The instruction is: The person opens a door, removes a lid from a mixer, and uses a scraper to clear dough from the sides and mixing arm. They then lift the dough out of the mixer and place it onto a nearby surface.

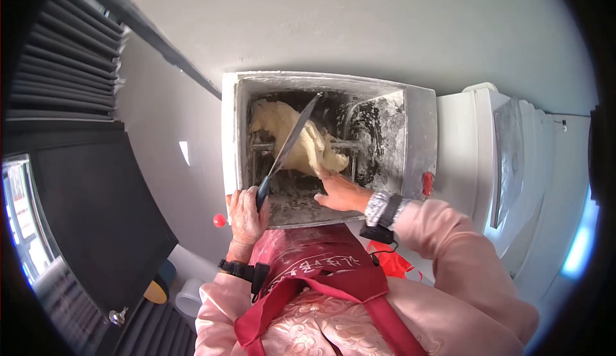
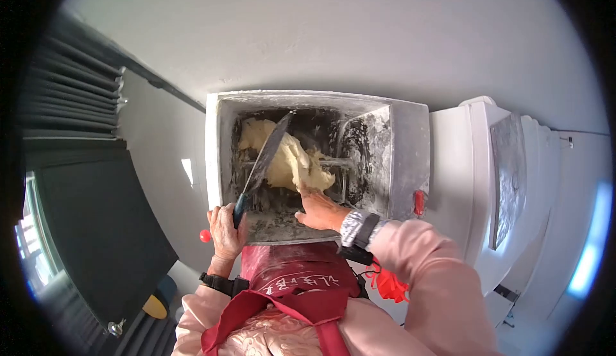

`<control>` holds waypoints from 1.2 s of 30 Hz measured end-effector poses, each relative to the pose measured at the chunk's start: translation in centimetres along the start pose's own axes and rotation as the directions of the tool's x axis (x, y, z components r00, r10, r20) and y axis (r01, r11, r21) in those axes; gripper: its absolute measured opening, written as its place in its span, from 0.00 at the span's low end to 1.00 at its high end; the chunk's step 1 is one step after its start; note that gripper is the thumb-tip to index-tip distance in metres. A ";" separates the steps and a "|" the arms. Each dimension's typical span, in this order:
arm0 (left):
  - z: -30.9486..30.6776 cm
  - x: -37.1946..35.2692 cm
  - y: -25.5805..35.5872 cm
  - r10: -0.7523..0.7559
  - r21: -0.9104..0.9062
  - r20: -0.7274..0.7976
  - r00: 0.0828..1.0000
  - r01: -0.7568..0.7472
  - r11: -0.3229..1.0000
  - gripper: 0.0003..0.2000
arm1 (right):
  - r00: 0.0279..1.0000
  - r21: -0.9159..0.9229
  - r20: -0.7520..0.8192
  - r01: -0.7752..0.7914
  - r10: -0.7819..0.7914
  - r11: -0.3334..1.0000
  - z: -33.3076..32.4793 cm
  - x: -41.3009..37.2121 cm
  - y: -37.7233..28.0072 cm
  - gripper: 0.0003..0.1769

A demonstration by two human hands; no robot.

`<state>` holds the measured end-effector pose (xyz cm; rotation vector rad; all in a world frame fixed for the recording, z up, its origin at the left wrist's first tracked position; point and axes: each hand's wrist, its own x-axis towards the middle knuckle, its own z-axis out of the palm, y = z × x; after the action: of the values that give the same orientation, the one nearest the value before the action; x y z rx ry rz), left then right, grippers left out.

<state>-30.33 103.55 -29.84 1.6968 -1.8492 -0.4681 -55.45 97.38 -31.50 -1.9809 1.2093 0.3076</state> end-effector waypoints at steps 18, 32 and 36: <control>0.8 -0.4 -0.5 -0.055 0.085 0.050 0.997 0.051 0.995 0.17 | 0.933 -0.065 0.289 -0.205 0.215 0.977 2.0 19.1 19.6 0.34; 0.8 0.0 0.2 -0.077 0.141 0.098 0.992 0.062 0.988 0.15 | 0.859 0.162 0.436 -0.368 0.268 0.915 3.3 20.9 22.0 0.32; 0.8 -0.2 0.2 -0.090 0.141 0.105 0.990 0.074 0.987 0.14 | 0.926 0.135 0.158 -0.365 0.344 0.921 4.1 19.9 21.2 0.29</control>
<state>-31.00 103.62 -30.40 1.8784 -1.9348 -0.4882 -62.17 82.29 -55.79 -1.5708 1.4583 0.4977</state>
